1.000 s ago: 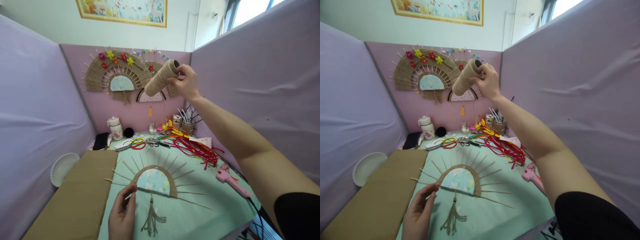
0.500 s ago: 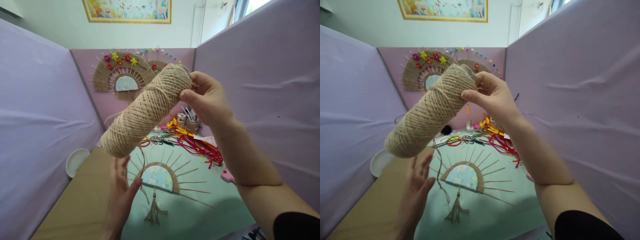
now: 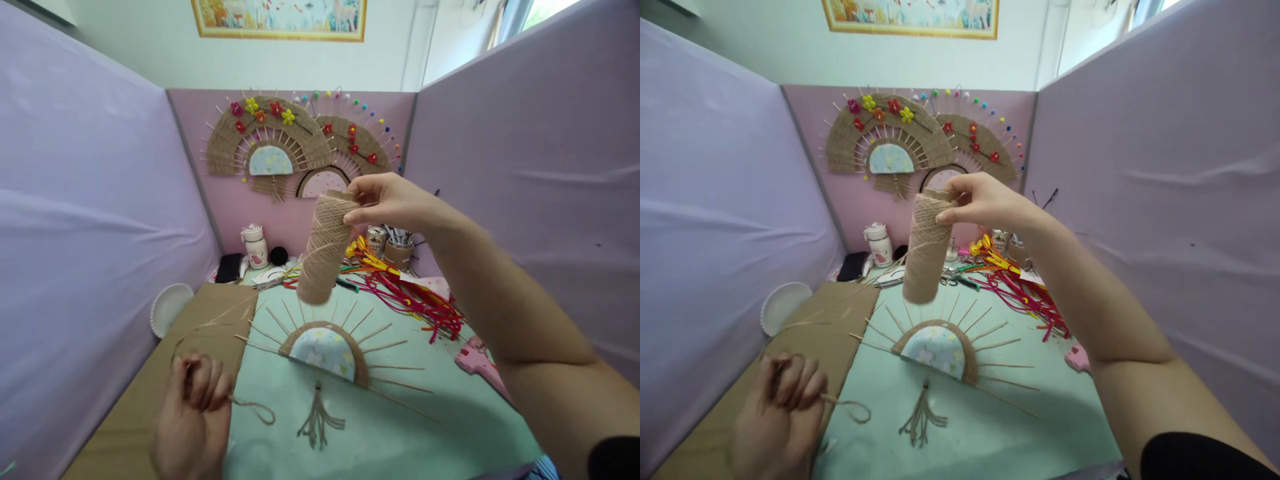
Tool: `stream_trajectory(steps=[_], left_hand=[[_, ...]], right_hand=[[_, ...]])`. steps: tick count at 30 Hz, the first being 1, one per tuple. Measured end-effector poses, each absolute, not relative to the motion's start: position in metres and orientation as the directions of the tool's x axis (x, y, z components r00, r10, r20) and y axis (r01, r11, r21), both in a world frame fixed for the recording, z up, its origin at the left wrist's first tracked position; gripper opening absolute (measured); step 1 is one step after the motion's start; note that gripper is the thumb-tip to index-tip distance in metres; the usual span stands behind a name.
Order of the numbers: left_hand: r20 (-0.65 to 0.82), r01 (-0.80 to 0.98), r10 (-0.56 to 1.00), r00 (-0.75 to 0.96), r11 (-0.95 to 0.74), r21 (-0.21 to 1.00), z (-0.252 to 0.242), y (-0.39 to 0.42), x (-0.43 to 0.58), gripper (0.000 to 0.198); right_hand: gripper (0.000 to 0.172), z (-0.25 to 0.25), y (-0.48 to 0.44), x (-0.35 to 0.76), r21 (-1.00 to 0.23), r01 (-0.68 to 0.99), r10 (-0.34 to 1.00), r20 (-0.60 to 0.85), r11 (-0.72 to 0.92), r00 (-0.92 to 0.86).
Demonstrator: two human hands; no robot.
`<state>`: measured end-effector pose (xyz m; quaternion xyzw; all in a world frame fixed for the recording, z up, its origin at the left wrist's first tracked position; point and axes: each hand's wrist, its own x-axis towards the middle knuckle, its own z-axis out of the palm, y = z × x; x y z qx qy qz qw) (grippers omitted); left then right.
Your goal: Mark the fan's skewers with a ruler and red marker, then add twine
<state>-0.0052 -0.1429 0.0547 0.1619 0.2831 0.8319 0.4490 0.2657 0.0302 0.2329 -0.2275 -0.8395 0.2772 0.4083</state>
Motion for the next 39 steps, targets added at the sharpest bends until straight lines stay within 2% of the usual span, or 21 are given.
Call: stream_trajectory(steps=[3, 6, 8, 9, 12, 14, 20, 25, 28, 33, 36, 39], left_hand=[[0.061, -0.545, 0.836, -0.545, -0.409, 0.732, 0.046, -0.154, 0.0, 0.022], [-0.009, -0.39, 0.912, -0.41, -0.166, 0.906, 0.028, -0.149, 0.006, 0.026], [-0.042, -0.191, 0.944, -0.327, -0.022, 0.981, 0.018, -0.141, 0.008, 0.03], [-0.022, -0.079, 0.945, -0.325, -0.004, 0.997, 0.015, -0.136, 0.008, 0.034], [0.126, 0.14, 0.899, -0.419, -0.073, 0.987, 0.014, -0.128, 0.006, 0.055], [0.18, 0.111, 0.861, -0.475, -0.144, 0.983, 0.022, -0.127, 0.005, 0.058], [0.165, -0.256, 0.848, -0.505, -0.329, 0.909, 0.053, -0.126, 0.014, 0.045], [0.191, -0.309, 0.772, -0.606, -0.449, 0.838, 0.055, -0.127, 0.019, 0.034], [0.208, -0.309, 0.739, -0.64, -0.496, 0.811, 0.051, -0.132, 0.023, 0.036], [0.08, -0.529, 0.858, -0.507, -0.383, 0.757, 0.054, -0.14, 0.026, 0.042], [0.067, -0.529, 0.845, -0.531, -0.392, 0.753, 0.057, -0.148, 0.018, 0.046], [0.054, -0.513, 0.848, -0.528, -0.369, 0.775, 0.054, -0.158, 0.008, 0.047]], right_hand=[[0.023, 0.226, 0.046, 0.254, -0.571, 0.177, 0.594, 0.73, 0.802, -0.337], [0.021, 0.224, 0.061, 0.248, -0.539, 0.128, 0.554, 0.813, 0.833, -0.179], [0.019, 0.223, 0.068, 0.248, -0.567, 0.067, 0.571, 0.811, 0.821, -0.126], [0.019, 0.221, 0.07, 0.249, -0.596, 0.024, 0.594, 0.795, 0.803, -0.122], [0.021, 0.21, 0.067, 0.249, -0.686, -0.129, 0.669, 0.727, 0.716, -0.155], [0.022, 0.196, 0.059, 0.245, -0.708, -0.212, 0.688, 0.705, 0.674, -0.17], [0.02, 0.144, 0.028, 0.217, -0.76, -0.333, 0.729, 0.64, 0.558, -0.241], [0.021, 0.116, 0.007, 0.204, -0.803, -0.39, 0.775, 0.569, 0.451, -0.275], [0.021, 0.112, -0.008, 0.204, -0.826, -0.398, 0.783, 0.533, 0.399, -0.321], [0.023, 0.118, -0.025, 0.212, -0.855, -0.386, 0.749, 0.5, 0.346, -0.436], [0.039, 0.12, -0.019, 0.217, -0.843, -0.469, 0.658, 0.512, 0.263, -0.552], [0.052, 0.115, -0.009, 0.212, -0.777, -0.619, 0.661, 0.527, 0.118, -0.535]])
